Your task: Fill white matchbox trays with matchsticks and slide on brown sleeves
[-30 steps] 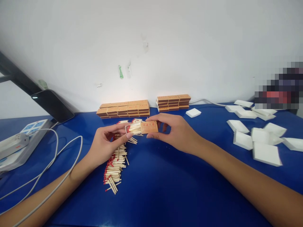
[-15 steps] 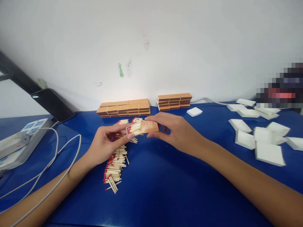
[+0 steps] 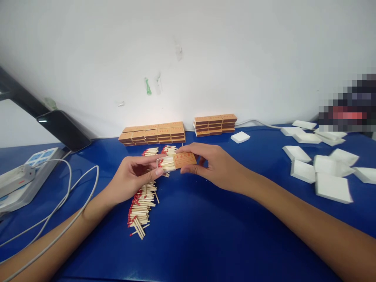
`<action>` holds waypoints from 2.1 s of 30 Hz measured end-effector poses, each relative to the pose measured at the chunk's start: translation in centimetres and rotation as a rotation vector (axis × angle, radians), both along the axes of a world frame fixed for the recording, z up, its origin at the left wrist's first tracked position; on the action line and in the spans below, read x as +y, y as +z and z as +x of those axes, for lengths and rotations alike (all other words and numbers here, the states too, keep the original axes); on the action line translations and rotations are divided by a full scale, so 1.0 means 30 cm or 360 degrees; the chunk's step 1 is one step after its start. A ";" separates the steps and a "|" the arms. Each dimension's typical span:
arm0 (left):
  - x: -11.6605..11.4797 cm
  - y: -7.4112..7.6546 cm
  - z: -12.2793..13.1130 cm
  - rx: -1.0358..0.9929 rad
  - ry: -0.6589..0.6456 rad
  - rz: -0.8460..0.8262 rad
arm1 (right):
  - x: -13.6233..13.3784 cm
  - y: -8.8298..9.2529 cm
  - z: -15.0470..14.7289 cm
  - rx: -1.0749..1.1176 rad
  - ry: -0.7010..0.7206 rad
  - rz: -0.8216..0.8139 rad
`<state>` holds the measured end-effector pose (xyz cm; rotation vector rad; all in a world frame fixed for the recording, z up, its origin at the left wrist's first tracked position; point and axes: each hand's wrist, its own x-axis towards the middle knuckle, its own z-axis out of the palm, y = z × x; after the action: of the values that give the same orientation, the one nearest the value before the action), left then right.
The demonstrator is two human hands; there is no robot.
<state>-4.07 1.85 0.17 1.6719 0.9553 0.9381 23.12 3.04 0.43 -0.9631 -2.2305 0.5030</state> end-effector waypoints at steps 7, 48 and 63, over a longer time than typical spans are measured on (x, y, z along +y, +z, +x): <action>-0.014 0.020 0.006 0.0152 0.0176 0.0226 | -0.035 -0.006 -0.008 -0.0144 -0.0080 0.0392; -0.039 0.025 0.036 0.0125 0.0082 0.0073 | -0.123 0.008 -0.087 -0.0588 -0.0147 0.1343; -0.043 0.019 0.033 0.0146 0.0080 0.0136 | -0.107 -0.004 -0.081 -0.0553 -0.0153 0.1312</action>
<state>-3.07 0.56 0.74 1.7832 1.0351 0.9540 20.69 -0.17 0.32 -0.7233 -2.3297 -0.6430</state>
